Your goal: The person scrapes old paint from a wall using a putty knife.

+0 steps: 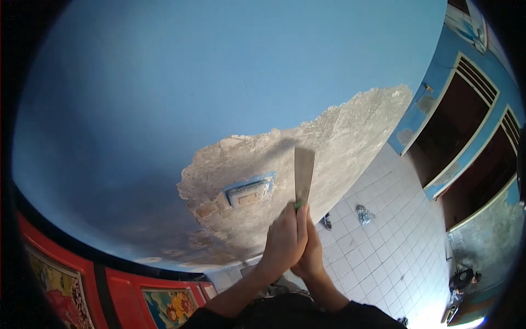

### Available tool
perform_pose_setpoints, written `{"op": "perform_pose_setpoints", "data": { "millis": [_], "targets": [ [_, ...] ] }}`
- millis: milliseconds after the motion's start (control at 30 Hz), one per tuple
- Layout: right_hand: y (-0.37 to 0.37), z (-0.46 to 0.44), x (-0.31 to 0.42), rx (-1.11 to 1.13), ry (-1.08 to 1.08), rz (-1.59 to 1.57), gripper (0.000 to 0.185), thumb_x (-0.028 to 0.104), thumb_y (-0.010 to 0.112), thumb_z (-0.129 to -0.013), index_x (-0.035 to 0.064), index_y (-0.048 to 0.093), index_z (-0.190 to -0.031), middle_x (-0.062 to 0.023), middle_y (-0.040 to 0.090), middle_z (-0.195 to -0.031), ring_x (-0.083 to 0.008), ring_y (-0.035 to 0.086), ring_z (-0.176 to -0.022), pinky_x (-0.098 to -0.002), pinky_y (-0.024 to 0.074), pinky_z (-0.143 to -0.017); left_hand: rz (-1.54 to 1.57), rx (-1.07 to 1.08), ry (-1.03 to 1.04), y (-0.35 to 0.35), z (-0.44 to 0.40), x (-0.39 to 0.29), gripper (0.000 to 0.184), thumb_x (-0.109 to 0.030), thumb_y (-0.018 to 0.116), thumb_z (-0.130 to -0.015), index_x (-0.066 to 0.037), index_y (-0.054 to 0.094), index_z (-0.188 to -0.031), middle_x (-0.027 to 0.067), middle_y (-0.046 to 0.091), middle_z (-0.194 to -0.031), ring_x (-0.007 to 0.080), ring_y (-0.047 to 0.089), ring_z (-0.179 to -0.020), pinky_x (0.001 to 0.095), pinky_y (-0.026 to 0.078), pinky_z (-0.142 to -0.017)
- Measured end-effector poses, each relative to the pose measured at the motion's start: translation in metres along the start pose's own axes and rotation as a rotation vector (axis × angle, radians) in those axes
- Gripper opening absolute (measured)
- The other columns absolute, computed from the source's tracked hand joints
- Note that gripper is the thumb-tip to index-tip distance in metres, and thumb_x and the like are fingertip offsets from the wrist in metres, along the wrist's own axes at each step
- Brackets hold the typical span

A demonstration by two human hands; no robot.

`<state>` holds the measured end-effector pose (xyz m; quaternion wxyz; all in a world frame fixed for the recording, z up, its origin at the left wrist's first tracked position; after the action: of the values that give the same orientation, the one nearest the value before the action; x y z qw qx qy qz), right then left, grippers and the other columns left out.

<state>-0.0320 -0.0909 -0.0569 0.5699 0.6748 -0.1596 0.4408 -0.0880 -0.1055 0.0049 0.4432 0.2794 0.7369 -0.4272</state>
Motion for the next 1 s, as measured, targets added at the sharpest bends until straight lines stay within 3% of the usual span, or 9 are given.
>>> {"op": "perform_pose_setpoints", "data": {
  "millis": [167, 200, 467, 533, 767, 833, 900, 967, 1000],
  "targets": [
    [0.029, -0.033, 0.02, 0.225, 0.295, -0.44, 0.04, 0.039, 0.033, -0.092, 0.0057, 0.044, -0.112, -0.0065, 0.053, -0.092, -0.0142, 0.054, -0.082, -0.0284, 0.0453, -0.071, -0.125, -0.031, -0.012, -0.001, -0.046, -0.015, 0.029, -0.025, 0.037, -0.09, 0.002, 0.044, -0.081, 0.0214, 0.053, -0.068, 0.0419, 0.055, -0.064, 0.0448, 0.045, -0.058],
    [0.021, -0.035, 0.013, 0.224, 0.295, -0.434, 0.04, 0.039, 0.033, -0.092, 0.0057, 0.044, -0.112, -0.0065, 0.053, -0.092, -0.0142, 0.054, -0.082, -0.0284, 0.0453, -0.071, -0.356, -0.131, 0.217, 0.004, -0.047, -0.009, 0.03, -0.025, 0.036, -0.09, 0.002, 0.044, -0.081, 0.0217, 0.054, -0.069, 0.0408, 0.055, -0.063, 0.0444, 0.045, -0.058],
    [0.003, -0.006, 0.022, 0.125, -0.054, 0.207, 0.043, 0.036, 0.034, -0.092, 0.0059, 0.038, -0.123, -0.0077, 0.049, -0.106, -0.013, 0.048, -0.098, -0.0296, 0.0436, -0.08, -0.044, 0.007, 0.0, 0.005, -0.003, -0.003, 0.03, -0.026, 0.037, -0.089, 0.003, 0.045, -0.084, 0.0232, 0.055, -0.072, 0.0398, 0.057, -0.066, 0.0487, 0.044, -0.061],
    [0.015, -0.021, 0.028, 0.063, 0.126, -0.239, 0.04, 0.034, 0.034, -0.092, 0.0057, 0.042, -0.119, -0.006, 0.051, -0.104, -0.0143, 0.05, -0.096, -0.0288, 0.0439, -0.079, -0.103, -0.02, 0.066, 0.003, -0.03, -0.017, 0.031, -0.026, 0.037, -0.09, 0.004, 0.046, -0.085, 0.0246, 0.055, -0.073, 0.0406, 0.056, -0.069, 0.046, 0.044, -0.062],
    [0.025, -0.06, 0.093, 0.584, 0.111, -0.409, 0.033, 0.037, 0.033, -0.092, 0.0088, 0.048, -0.097, -0.0036, 0.053, -0.073, -0.0118, 0.049, -0.047, -0.0241, 0.0426, -0.043, -0.009, -0.031, 0.241, 0.025, -0.078, -0.079, 0.037, -0.031, 0.035, -0.09, 0.003, 0.049, -0.087, 0.0223, 0.056, -0.073, 0.0392, 0.056, -0.071, 0.0457, 0.044, -0.063],
    [-0.008, -0.049, 0.066, 0.335, 0.158, -0.275, 0.034, 0.039, 0.034, -0.091, 0.0088, 0.049, -0.094, -0.0023, 0.05, -0.066, -0.0111, 0.043, -0.04, -0.0236, 0.0365, -0.037, -0.05, 0.048, 0.317, 0.048, -0.058, -0.041, 0.034, -0.029, 0.035, -0.09, 0.002, 0.048, -0.093, 0.0229, 0.055, -0.081, 0.0374, 0.056, -0.077, 0.0441, 0.044, -0.065],
    [-0.065, -0.022, 0.027, 0.076, 0.322, -0.109, 0.036, 0.043, 0.036, -0.09, 0.0088, 0.049, -0.09, -0.0006, 0.046, -0.058, -0.0101, 0.036, -0.034, -0.0227, 0.0289, -0.031, -0.029, 0.371, 0.073, 0.066, -0.031, 0.012, 0.034, -0.029, 0.037, -0.089, 0.001, 0.047, -0.102, 0.0218, 0.054, -0.09, 0.0345, 0.056, -0.081, 0.0396, 0.042, -0.07],
    [-0.141, 0.0, -0.016, 0.012, 0.39, 0.109, 0.039, 0.045, 0.039, -0.088, 0.0085, 0.05, -0.085, -0.0001, 0.044, -0.055, -0.0089, 0.035, -0.035, -0.0214, 0.0273, -0.033, -0.037, 0.571, 0.432, 0.081, 0.009, 0.064, 0.033, -0.025, 0.041, -0.088, -0.003, 0.042, -0.114, 0.0224, 0.051, -0.083, 0.0355, 0.054, -0.086, 0.0421, 0.044, -0.071],
    [-0.19, 0.013, -0.035, -0.049, 0.38, 0.298, 0.04, 0.046, 0.04, -0.088, 0.0083, 0.051, -0.082, -0.0002, 0.043, -0.053, -0.0081, 0.034, -0.036, -0.0205, 0.0274, -0.033, -0.027, 0.697, -0.021, 0.093, 0.021, 0.109, 0.034, -0.03, 0.04, -0.089, -0.005, 0.043, -0.113, 0.0221, 0.053, -0.084, 0.0332, 0.055, -0.085, 0.0385, 0.043, -0.072]
  ]
}}
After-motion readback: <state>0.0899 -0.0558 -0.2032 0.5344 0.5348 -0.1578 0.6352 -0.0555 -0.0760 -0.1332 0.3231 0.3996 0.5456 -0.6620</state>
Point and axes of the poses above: each hand's wrist, its own z-axis away from the middle knuckle, its own y-axis out of the palm, x = y × z, the point moved 7 cm from there along -z, towards the middle knuckle
